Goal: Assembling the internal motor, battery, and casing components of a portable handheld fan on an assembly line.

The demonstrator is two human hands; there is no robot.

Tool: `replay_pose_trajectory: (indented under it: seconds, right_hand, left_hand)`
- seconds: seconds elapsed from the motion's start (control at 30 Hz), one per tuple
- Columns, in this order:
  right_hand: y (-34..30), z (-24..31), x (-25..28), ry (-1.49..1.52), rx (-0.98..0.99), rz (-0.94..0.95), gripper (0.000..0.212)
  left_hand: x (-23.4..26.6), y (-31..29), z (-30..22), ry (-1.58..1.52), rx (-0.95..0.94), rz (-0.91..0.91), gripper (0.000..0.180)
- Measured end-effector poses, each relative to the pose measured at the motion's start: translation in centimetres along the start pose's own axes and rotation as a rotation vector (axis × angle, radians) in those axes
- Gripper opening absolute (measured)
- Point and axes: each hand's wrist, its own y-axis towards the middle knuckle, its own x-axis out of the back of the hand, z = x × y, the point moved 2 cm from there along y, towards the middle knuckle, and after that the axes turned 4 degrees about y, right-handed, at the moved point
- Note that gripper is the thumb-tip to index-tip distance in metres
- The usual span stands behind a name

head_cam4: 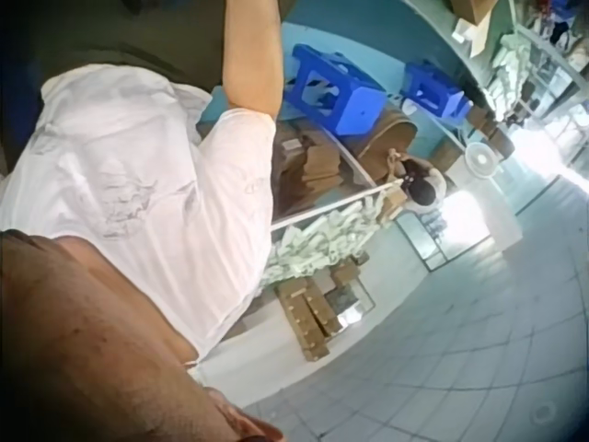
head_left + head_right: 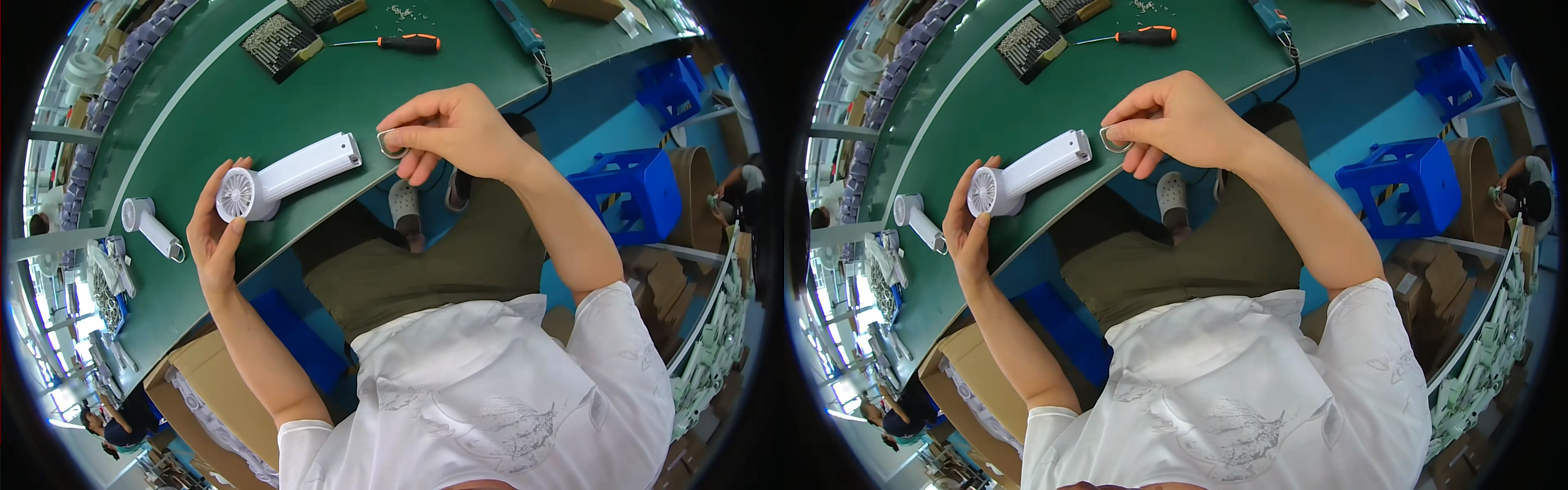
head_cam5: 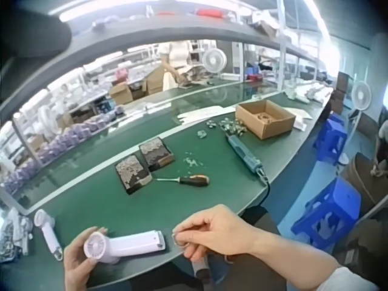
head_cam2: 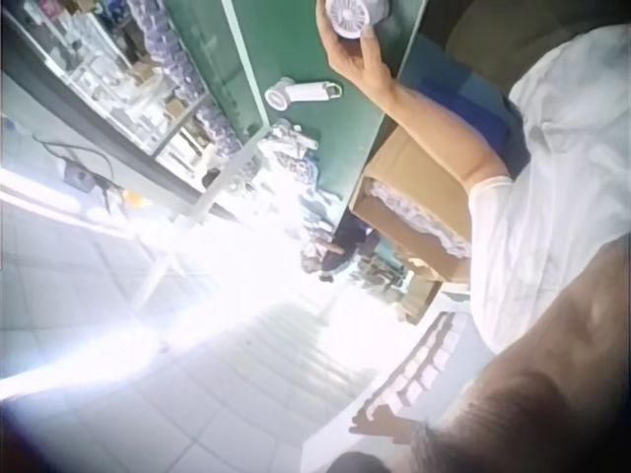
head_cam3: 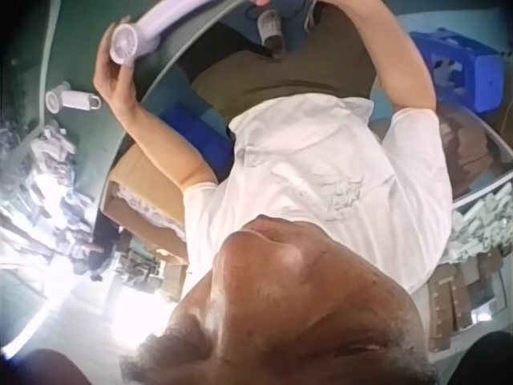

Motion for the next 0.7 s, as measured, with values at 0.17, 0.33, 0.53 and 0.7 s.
replay_pose_trajectory:
  seconds: [0.17,0.33,0.53,0.7]
  right_hand:
    - [0.8,-0.1,-0.1,-0.350,0.179,0.062,0.024]
    - [0.4,0.6,-0.8,-0.323,0.084,0.016,0.023]
    - [0.8,-0.2,-1.0,-0.441,0.219,-0.011,0.025]
    - [1.0,-0.7,-1.8,-0.414,0.254,-0.050,0.027]
  left_hand:
    - [0.3,0.0,0.4,0.027,-0.015,-0.002,0.075]
    - [0.2,-0.2,0.2,0.034,0.002,0.031,0.078]
    - [0.2,-0.1,0.1,0.027,0.004,0.029,0.078]
    - [0.2,-0.3,0.2,0.027,0.005,0.019,0.078]
